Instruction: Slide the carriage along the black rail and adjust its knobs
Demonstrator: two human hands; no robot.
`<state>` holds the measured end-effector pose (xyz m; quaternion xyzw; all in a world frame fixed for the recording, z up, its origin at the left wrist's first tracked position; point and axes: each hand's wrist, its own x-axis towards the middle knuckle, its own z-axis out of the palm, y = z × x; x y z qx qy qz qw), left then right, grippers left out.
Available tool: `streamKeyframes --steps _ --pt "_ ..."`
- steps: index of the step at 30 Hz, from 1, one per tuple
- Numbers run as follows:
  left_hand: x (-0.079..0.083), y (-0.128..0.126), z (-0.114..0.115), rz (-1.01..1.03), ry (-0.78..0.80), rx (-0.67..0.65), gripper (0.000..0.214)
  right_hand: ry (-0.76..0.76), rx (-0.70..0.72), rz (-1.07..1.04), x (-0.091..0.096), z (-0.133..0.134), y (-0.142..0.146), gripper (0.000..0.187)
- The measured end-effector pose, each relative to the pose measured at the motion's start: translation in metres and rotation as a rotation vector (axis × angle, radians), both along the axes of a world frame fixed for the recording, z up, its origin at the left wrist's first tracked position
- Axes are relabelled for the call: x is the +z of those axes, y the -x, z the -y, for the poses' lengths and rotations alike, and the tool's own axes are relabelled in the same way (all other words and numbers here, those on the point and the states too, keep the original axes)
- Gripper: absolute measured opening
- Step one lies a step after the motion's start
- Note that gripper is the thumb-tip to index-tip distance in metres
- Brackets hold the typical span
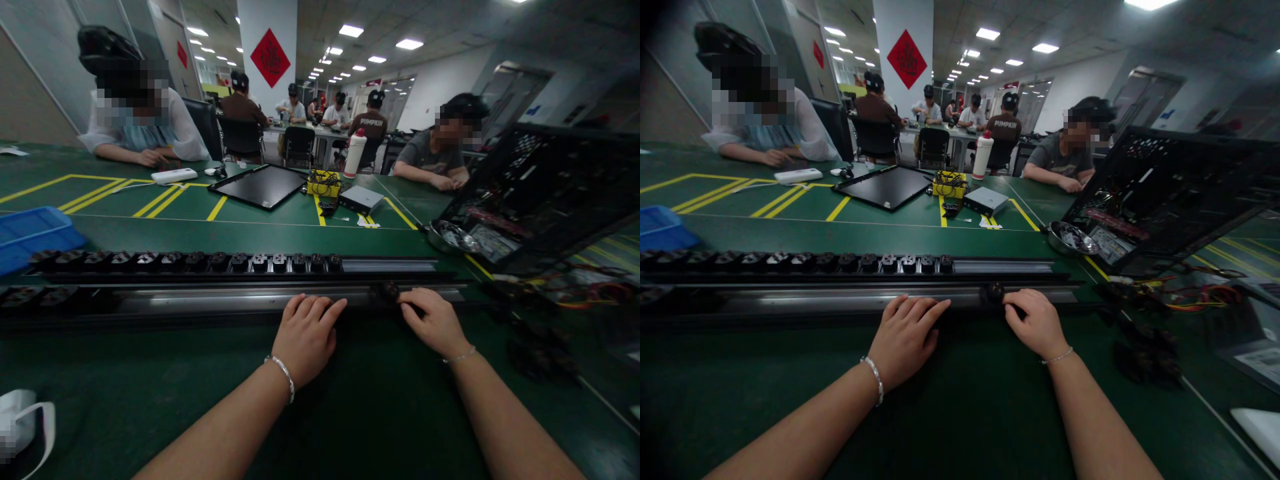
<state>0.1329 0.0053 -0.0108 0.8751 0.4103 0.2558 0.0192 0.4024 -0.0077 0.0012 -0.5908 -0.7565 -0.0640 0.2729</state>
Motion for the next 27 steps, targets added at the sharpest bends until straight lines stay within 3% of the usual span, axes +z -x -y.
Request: streamKeyframes --steps 6,10,16,20,27 --pt "-0.001 -0.001 -0.001 0.023 -0.023 -0.006 0.046 0.034 -0.032 -0.075 0.001 -0.001 0.001 0.019" --pt "-0.003 -0.001 -0.002 0.038 -0.040 -0.004 0.044 0.047 -0.244 -0.152 -0.001 -0.004 0.013 0.016" --pt "-0.005 -0.001 -0.004 0.042 -0.083 0.003 0.044 0.256 -0.444 -0.234 0.006 -0.010 0.027 0.014" --pt "-0.004 -0.001 -0.005 0.026 -0.091 0.004 0.042 0.339 -0.481 -0.259 0.013 -0.015 0.029 0.012" --pt "-0.004 -0.002 -0.004 0.032 -0.100 0.012 0.041 0.316 -0.504 -0.260 0.012 -0.016 0.029 0.008"
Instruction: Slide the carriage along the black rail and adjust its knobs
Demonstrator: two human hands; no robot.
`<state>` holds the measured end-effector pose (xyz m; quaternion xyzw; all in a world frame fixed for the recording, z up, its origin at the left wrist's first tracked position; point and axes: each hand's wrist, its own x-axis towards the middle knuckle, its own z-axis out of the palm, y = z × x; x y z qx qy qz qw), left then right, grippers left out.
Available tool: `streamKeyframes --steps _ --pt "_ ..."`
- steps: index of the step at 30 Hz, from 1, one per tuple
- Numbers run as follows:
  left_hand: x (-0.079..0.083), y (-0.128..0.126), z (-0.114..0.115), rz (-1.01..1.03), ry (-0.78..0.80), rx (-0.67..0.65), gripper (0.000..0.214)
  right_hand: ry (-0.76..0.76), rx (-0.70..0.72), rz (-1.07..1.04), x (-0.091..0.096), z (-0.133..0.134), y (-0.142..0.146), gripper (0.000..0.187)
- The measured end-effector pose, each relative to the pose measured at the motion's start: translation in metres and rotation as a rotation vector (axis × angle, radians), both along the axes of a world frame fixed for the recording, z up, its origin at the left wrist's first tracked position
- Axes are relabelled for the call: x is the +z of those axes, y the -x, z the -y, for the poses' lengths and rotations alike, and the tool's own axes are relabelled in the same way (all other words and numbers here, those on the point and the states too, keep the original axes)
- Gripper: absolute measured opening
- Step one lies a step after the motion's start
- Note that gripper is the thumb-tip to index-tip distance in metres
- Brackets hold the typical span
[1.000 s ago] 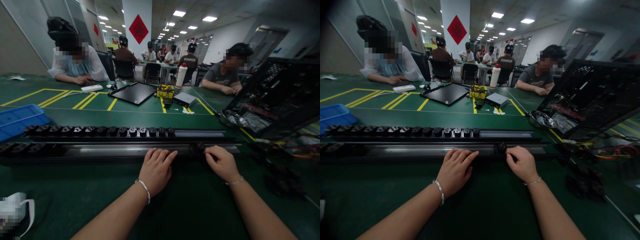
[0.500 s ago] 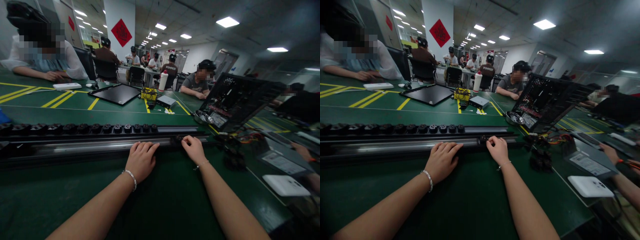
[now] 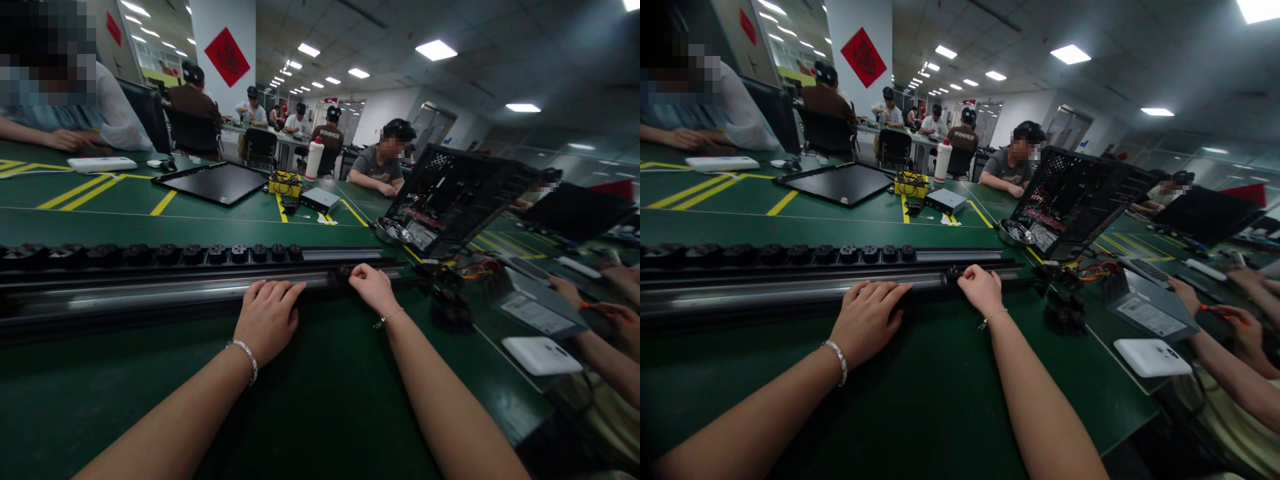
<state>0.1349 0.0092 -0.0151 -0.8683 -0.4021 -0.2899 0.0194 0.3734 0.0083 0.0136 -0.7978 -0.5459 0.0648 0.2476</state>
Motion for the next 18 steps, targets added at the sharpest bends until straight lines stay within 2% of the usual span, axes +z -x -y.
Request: streamKeyframes --steps 3,11,15,18 --pt "0.001 0.000 0.000 0.005 0.009 -0.001 0.041 -0.051 -0.010 0.028 -0.005 0.001 0.001 0.010" --pt "0.002 -0.001 0.000 -0.005 0.034 0.007 0.040 -0.278 0.046 0.167 -0.019 0.002 0.000 0.037" --pt "0.002 -0.001 -0.001 -0.002 0.038 0.006 0.041 -0.352 0.031 0.238 -0.023 0.004 0.000 0.039" --pt "0.002 -0.001 -0.001 0.003 0.039 0.002 0.041 -0.431 0.093 0.226 -0.025 0.005 0.003 0.042"
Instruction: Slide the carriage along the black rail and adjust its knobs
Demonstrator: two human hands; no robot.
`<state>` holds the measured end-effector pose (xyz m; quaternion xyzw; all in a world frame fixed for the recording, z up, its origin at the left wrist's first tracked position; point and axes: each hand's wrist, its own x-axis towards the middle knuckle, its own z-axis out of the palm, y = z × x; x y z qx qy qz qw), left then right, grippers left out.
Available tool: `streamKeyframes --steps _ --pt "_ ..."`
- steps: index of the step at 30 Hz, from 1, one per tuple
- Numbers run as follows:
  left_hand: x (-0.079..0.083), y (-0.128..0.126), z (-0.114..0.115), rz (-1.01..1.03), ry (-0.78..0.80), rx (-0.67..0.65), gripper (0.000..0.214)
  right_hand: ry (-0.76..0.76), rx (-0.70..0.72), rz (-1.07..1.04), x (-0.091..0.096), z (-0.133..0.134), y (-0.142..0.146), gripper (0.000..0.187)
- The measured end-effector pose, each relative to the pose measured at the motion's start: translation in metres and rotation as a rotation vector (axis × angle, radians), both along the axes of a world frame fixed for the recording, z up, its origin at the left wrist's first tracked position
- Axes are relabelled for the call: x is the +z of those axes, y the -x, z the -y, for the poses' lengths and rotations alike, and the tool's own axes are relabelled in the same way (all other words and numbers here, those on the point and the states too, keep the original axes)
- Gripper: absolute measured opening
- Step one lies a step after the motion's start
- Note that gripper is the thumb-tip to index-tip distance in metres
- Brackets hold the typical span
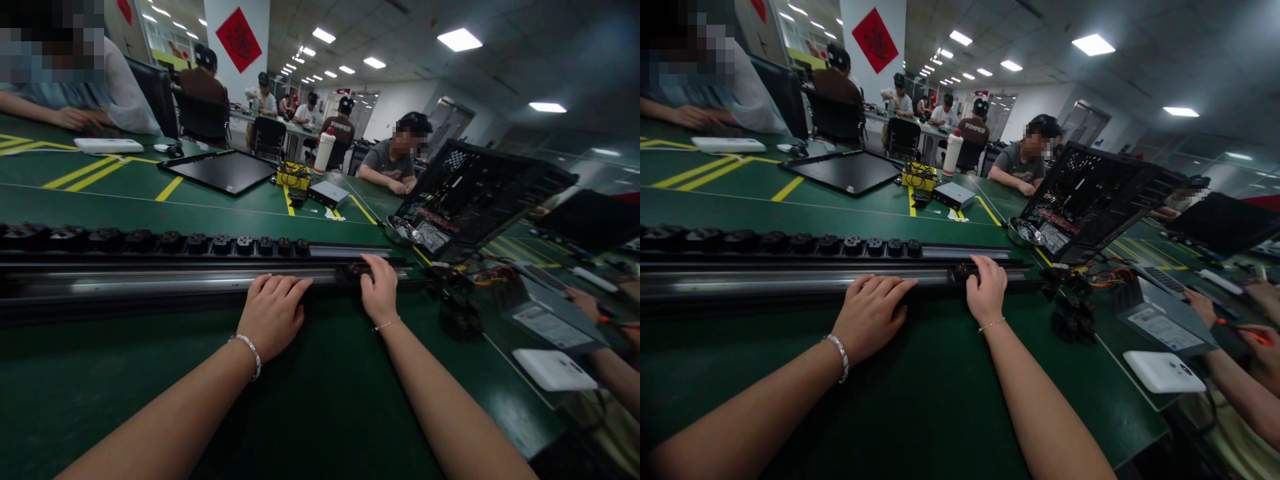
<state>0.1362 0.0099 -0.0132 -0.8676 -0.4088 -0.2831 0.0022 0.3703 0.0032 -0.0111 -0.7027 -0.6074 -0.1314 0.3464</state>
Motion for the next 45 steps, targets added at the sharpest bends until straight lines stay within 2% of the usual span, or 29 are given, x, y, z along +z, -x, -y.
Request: streamKeyframes --steps 2,8,33,45 --pt "0.000 0.000 0.000 0.003 -0.002 -0.002 0.041 -0.012 0.051 0.000 -0.001 0.000 0.004 0.044" --pt "0.000 -0.001 0.001 0.007 -0.004 -0.006 0.039 0.114 -0.029 0.039 -0.002 -0.004 0.015 0.038" --pt "-0.001 0.000 0.000 0.014 0.004 -0.005 0.041 0.072 -0.067 -0.020 0.001 -0.007 0.019 0.038" --pt "0.000 -0.001 0.000 0.006 0.002 0.001 0.040 0.102 -0.088 -0.031 0.006 -0.008 0.018 0.036"
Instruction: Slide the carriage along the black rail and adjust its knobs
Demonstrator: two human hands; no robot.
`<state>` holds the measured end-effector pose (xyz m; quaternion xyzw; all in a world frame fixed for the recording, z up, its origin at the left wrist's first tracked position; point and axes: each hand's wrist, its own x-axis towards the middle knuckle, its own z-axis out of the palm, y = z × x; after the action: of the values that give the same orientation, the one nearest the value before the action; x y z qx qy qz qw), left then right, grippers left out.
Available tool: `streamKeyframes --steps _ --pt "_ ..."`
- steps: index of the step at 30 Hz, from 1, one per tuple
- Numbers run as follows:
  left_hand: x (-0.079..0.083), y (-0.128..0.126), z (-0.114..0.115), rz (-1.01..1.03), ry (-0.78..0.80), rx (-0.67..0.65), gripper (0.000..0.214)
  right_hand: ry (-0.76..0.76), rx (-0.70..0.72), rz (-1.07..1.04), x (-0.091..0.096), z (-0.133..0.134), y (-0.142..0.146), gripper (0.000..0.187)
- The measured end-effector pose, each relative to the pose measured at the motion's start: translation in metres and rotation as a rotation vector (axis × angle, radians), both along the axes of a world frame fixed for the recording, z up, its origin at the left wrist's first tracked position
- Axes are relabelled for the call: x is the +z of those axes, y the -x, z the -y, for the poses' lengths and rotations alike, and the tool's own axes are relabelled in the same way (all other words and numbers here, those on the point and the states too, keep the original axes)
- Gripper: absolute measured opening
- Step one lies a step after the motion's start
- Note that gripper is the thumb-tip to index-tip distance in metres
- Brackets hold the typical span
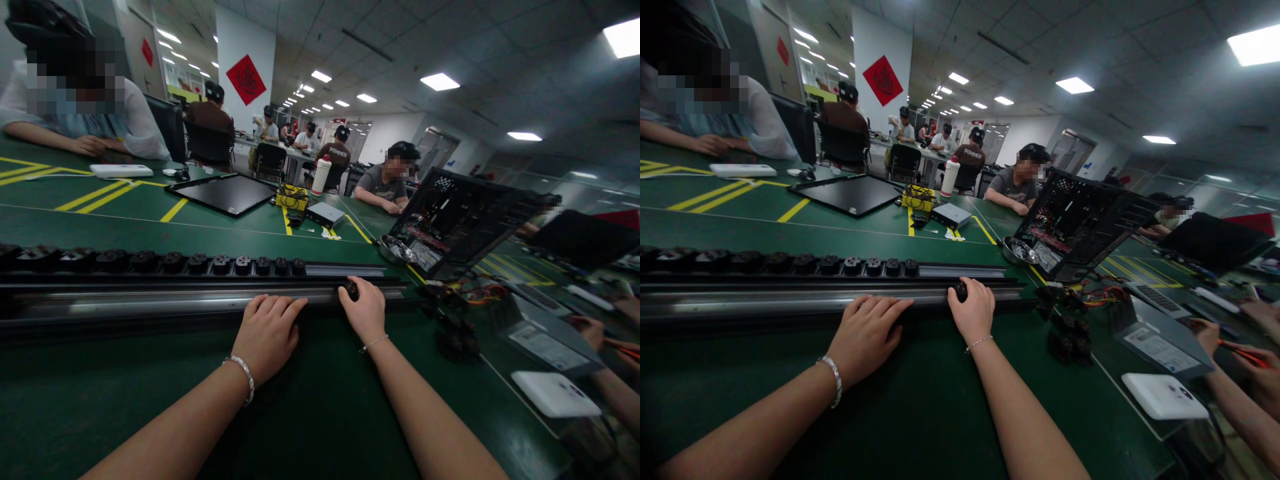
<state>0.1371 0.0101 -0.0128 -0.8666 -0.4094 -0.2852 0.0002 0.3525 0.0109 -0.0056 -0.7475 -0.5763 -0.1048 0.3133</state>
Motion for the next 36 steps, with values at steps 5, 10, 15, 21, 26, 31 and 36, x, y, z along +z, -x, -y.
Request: streamKeyframes --steps 5,10,15,21,26,31,36 --pt "-0.0007 0.0005 0.0004 -0.002 0.011 -0.006 0.040 0.011 0.001 -0.014 0.0004 -0.0003 -0.0001 0.034" --pt "-0.0008 0.0013 0.0001 0.008 0.004 -0.003 0.040 0.031 -0.005 -0.014 -0.0016 -0.0013 -0.0011 0.033" --pt "0.0008 -0.0003 0.0008 0.008 0.001 0.004 0.038 0.025 -0.012 -0.017 -0.0029 -0.0014 -0.0017 0.031" --pt "0.0015 -0.0013 0.0015 0.020 0.004 0.021 0.037 0.008 -0.018 -0.041 -0.0025 -0.0014 -0.0027 0.032" --pt "0.0019 -0.0007 0.0012 0.003 -0.003 0.024 0.036 0.000 -0.015 -0.073 0.0001 -0.0004 -0.0022 0.031" --pt "0.0016 -0.0004 0.0002 0.004 -0.008 0.025 0.037 0.004 -0.028 -0.058 0.0000 0.0006 -0.0040 0.034" --pt "0.0015 0.0003 0.0004 0.001 -0.013 0.025 0.037 0.017 -0.086 -0.028 -0.0031 -0.0006 -0.0088 0.037"
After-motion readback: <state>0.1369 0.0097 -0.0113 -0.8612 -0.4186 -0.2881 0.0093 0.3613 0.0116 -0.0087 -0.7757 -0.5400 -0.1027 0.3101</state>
